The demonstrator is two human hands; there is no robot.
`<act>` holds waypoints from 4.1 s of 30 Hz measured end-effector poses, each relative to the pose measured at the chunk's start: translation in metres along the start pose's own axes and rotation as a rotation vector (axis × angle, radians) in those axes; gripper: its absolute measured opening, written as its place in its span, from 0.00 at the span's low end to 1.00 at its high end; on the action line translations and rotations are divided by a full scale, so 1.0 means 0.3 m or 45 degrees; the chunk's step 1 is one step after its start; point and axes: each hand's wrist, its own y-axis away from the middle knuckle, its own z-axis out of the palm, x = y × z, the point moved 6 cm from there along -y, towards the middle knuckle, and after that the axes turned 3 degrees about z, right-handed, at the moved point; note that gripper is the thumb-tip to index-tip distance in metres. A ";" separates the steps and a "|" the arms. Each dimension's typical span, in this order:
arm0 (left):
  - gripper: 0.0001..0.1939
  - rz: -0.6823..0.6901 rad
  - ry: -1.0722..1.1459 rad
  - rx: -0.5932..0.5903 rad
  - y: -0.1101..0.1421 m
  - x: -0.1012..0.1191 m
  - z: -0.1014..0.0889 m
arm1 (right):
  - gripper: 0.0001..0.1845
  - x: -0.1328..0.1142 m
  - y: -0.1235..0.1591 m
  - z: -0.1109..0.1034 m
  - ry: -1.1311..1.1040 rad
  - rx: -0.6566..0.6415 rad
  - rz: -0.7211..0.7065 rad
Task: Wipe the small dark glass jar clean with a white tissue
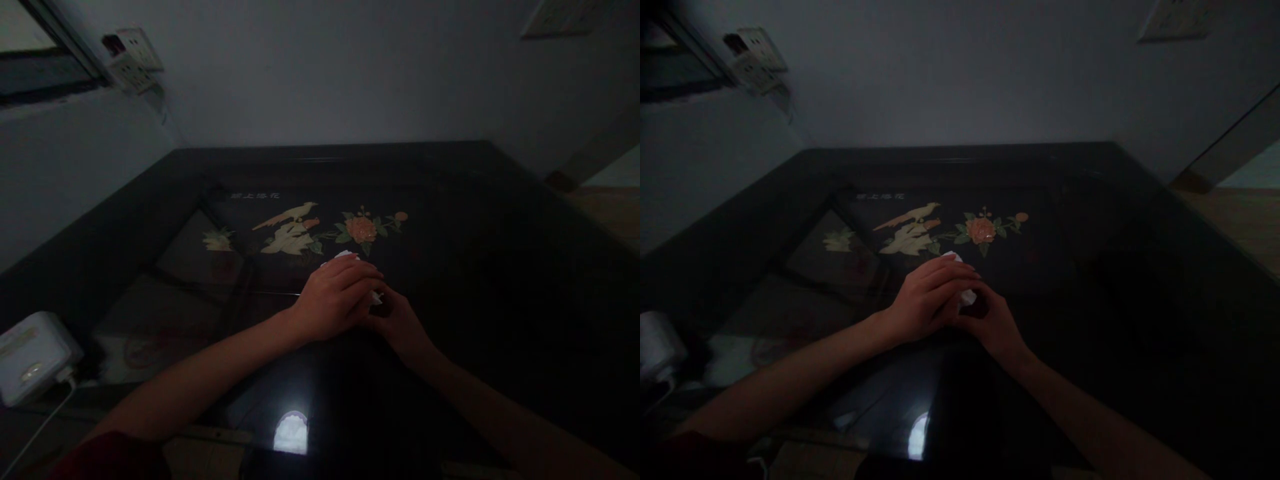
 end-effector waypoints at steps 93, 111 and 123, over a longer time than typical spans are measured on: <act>0.10 -1.289 1.147 0.718 0.128 -0.173 0.072 | 0.23 0.030 0.013 0.004 -0.195 0.018 0.072; 0.12 -0.669 0.649 0.316 0.049 -0.092 0.022 | 0.20 0.018 0.020 0.039 -0.334 -0.138 0.114; 0.11 -0.427 0.532 0.282 0.032 -0.054 0.011 | 0.25 0.039 0.012 0.024 -0.508 -0.033 0.174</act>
